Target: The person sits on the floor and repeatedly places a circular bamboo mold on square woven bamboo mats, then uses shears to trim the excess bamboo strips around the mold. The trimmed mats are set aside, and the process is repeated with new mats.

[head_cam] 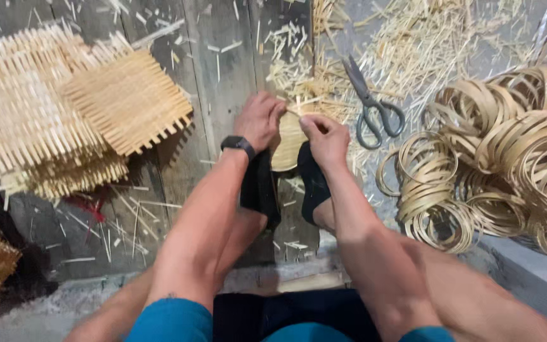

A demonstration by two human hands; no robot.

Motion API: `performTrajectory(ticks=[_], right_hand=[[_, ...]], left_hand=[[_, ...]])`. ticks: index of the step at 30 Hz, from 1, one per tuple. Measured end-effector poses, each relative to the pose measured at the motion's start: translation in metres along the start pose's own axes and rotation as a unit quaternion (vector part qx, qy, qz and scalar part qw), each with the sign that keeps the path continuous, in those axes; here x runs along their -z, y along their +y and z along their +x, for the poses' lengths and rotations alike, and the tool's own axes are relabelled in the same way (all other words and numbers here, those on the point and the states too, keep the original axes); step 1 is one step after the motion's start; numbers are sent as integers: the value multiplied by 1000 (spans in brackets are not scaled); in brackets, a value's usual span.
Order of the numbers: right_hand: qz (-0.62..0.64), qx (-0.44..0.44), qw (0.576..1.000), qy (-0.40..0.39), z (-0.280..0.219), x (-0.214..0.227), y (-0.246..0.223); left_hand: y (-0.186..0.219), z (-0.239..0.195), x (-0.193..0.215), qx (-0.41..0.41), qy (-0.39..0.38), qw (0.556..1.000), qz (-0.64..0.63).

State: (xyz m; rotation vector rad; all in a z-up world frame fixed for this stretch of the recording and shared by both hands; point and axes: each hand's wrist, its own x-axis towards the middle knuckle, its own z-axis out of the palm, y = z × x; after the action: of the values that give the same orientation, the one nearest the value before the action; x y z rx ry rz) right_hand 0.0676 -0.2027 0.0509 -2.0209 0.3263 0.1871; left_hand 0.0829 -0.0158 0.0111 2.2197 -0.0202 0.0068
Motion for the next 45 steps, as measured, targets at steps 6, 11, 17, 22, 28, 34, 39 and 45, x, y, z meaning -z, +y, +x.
performTrajectory(ticks=[6, 11, 17, 22, 28, 34, 39, 45], right_hand=[[102, -127, 987, -2, 36, -16, 37], [128, -266, 954, -55, 38, -11, 41], [-52, 30, 984, -168, 60, -47, 20], [-238, 12, 944, -228, 58, -63, -19], [-247, -9, 941, -231, 57, -56, -46], [-158, -56, 950, -263, 75, -75, -10], [-109, 167, 977, -78, 111, 37, -27], [-632, 92, 749, -176, 129, 278, -74]], left_hand=[[-26, 11, -22, 200, -35, 964, -174], [-38, 8, -28, 389, -58, 835, -384], [-21, 1, -23, 246, 128, 917, -289], [18, -61, -16, 181, 293, 938, 48], [-18, -64, -36, 403, 223, 881, -112], [-53, -43, -6, 531, 87, 807, -246], [-20, -7, 13, 89, 68, 993, 42], [51, 8, 16, 30, -36, 999, 1]])
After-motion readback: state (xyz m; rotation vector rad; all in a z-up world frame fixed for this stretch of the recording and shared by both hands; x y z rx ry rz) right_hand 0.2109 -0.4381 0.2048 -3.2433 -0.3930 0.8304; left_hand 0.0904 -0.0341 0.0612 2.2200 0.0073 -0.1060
